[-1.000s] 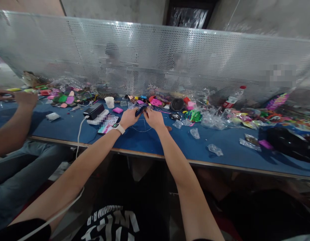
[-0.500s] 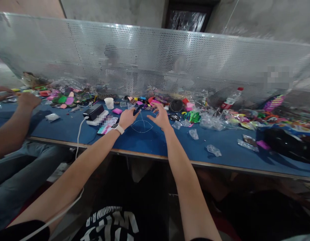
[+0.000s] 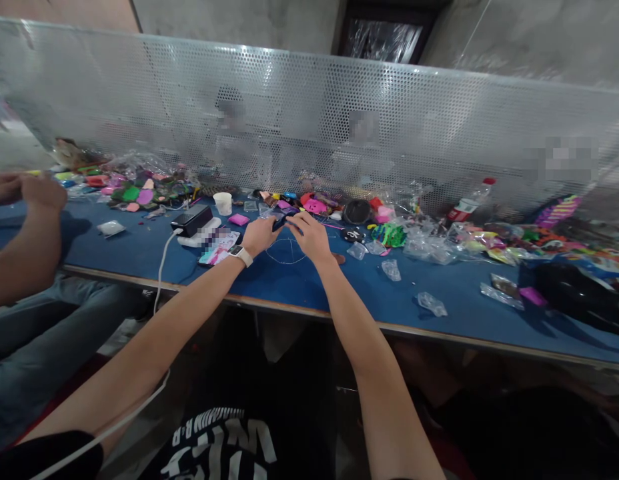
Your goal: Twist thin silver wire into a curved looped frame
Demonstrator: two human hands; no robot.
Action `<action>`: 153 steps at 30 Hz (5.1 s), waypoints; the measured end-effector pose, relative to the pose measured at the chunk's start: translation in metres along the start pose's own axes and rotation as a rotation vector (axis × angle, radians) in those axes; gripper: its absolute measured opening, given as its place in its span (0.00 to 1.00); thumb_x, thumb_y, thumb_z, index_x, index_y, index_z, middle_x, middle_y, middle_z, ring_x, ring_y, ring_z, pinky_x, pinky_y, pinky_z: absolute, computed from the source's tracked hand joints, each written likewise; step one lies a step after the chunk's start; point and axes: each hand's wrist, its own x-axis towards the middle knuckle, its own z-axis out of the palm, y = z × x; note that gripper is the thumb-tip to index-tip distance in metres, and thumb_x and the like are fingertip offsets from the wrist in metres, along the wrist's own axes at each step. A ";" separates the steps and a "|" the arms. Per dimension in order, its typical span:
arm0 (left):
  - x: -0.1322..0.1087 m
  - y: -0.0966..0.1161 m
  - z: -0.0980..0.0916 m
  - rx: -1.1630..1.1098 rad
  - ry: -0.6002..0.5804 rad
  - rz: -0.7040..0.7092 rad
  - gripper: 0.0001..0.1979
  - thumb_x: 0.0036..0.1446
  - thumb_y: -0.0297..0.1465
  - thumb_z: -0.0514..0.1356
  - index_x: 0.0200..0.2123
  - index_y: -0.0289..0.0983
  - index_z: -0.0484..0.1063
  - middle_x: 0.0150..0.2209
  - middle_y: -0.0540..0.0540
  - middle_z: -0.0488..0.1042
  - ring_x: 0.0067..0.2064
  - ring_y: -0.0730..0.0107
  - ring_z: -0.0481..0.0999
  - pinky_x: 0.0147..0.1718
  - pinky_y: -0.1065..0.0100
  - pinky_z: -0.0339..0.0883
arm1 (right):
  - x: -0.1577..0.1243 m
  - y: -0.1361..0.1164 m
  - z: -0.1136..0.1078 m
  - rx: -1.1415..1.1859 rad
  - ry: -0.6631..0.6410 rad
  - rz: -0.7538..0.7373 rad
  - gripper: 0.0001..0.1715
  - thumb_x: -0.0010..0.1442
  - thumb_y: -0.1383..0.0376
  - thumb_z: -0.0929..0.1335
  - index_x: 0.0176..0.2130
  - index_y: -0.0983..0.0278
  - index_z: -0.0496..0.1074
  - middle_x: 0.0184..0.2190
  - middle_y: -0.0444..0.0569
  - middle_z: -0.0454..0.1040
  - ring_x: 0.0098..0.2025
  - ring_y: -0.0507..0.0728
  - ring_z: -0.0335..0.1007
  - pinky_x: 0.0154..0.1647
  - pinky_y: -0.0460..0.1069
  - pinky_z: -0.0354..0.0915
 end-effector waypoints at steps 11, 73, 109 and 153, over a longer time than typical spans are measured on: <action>-0.001 0.000 -0.003 -0.011 -0.059 0.008 0.21 0.77 0.44 0.55 0.57 0.35 0.78 0.50 0.29 0.83 0.52 0.40 0.84 0.49 0.55 0.71 | -0.001 0.000 0.011 -0.256 0.065 -0.151 0.21 0.82 0.57 0.62 0.51 0.60 0.83 0.46 0.53 0.84 0.46 0.59 0.81 0.42 0.50 0.71; -0.060 -0.114 -0.134 -0.002 0.119 0.041 0.21 0.69 0.40 0.57 0.59 0.36 0.74 0.59 0.33 0.76 0.60 0.44 0.77 0.61 0.53 0.70 | 0.005 0.009 0.016 0.593 0.064 0.419 0.18 0.66 0.47 0.73 0.40 0.59 0.76 0.36 0.49 0.83 0.28 0.57 0.80 0.29 0.51 0.72; 0.007 0.007 0.008 -0.755 0.111 0.318 0.03 0.65 0.26 0.64 0.38 0.37 0.79 0.39 0.43 0.83 0.42 0.60 0.81 0.48 0.60 0.73 | 0.000 0.016 0.015 0.667 0.135 0.514 0.24 0.56 0.46 0.79 0.43 0.60 0.81 0.28 0.45 0.82 0.21 0.53 0.71 0.23 0.49 0.66; 0.018 -0.013 0.037 -0.792 -0.009 -0.010 0.07 0.75 0.32 0.56 0.41 0.39 0.69 0.30 0.46 0.78 0.25 0.63 0.80 0.30 0.63 0.76 | -0.005 0.018 0.024 0.297 -0.005 0.294 0.16 0.68 0.56 0.70 0.46 0.60 0.85 0.39 0.51 0.87 0.39 0.61 0.82 0.47 0.55 0.76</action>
